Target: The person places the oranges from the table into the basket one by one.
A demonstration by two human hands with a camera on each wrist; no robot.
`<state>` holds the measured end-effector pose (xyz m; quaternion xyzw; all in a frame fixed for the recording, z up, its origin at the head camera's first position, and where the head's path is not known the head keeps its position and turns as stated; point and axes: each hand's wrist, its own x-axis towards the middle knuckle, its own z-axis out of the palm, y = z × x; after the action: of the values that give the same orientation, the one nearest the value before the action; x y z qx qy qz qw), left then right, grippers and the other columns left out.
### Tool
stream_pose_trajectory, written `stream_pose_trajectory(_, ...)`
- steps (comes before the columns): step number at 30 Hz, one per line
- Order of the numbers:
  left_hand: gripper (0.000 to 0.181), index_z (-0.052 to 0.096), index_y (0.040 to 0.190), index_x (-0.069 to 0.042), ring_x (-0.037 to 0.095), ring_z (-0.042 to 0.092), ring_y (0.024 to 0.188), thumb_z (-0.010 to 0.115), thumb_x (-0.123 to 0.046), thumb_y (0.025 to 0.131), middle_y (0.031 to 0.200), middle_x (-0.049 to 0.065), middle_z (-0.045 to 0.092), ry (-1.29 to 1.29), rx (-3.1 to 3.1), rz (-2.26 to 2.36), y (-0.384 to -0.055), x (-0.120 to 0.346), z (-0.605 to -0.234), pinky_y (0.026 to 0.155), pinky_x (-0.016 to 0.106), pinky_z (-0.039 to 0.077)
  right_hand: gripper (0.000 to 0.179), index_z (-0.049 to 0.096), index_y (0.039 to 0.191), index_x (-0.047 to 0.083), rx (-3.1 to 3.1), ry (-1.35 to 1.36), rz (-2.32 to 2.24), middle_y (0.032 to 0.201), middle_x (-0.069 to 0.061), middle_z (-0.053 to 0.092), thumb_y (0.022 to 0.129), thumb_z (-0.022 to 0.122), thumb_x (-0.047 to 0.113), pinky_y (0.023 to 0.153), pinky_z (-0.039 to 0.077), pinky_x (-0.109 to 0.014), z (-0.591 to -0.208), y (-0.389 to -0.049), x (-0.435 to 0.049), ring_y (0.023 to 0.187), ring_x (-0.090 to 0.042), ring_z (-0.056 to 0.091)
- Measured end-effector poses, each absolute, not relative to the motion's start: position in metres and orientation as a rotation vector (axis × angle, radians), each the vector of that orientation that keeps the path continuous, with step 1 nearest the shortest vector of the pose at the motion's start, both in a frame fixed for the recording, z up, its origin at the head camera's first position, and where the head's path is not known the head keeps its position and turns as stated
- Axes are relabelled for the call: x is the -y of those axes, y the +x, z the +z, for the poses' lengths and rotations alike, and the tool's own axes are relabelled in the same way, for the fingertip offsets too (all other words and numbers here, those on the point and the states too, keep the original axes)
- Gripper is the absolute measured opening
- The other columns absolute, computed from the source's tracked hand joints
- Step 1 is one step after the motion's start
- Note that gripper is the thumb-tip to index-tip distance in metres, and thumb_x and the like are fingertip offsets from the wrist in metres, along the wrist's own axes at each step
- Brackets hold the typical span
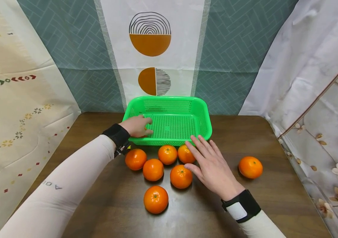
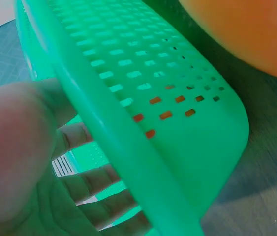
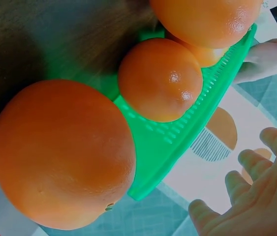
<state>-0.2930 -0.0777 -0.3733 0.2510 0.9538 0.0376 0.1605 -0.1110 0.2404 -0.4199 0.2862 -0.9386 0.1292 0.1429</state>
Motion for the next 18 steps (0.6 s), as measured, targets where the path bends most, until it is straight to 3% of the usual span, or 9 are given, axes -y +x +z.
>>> stream_pose_trajectory(5,0.059,0.054,0.16,-0.007,0.044,0.055,0.141,0.065,-0.04,0.113,0.154,0.024,0.058,0.736,-2.768,0.103,-0.287,0.08,-0.369,0.116,0.054,0.047,0.078,0.035,0.174,0.013,2.712,0.822,0.369,0.18,-0.013,0.03,0.114,0.046,0.062,0.136,0.008,-0.053,-0.419,-0.111,-0.241,0.167,-0.035,0.023)
stream_pose_trajectory(10,0.061,0.052,0.163,-0.009,0.047,0.05,0.146,0.063,-0.044,0.114,0.158,0.028,0.053,0.774,-2.87,0.139,-0.275,0.086,-0.366,0.119,0.058,0.044,0.078,0.035,0.174,0.013,2.723,0.824,0.363,0.18,-0.011,0.029,0.113,0.053,0.058,0.135,0.011,-0.056,-0.417,-0.11,-0.24,0.167,-0.036,0.023)
stream_pose_trajectory(18,0.065,0.053,0.164,-0.012,0.044,0.047,0.151,0.063,-0.051,0.113,0.16,0.024,0.053,0.853,-3.039,0.196,-0.249,0.092,-0.361,0.123,0.061,0.04,0.076,0.038,0.173,0.013,2.72,0.801,0.368,0.18,-0.012,0.03,0.112,0.059,0.054,0.134,0.013,-0.057,-0.415,-0.106,-0.245,0.167,-0.036,0.023)
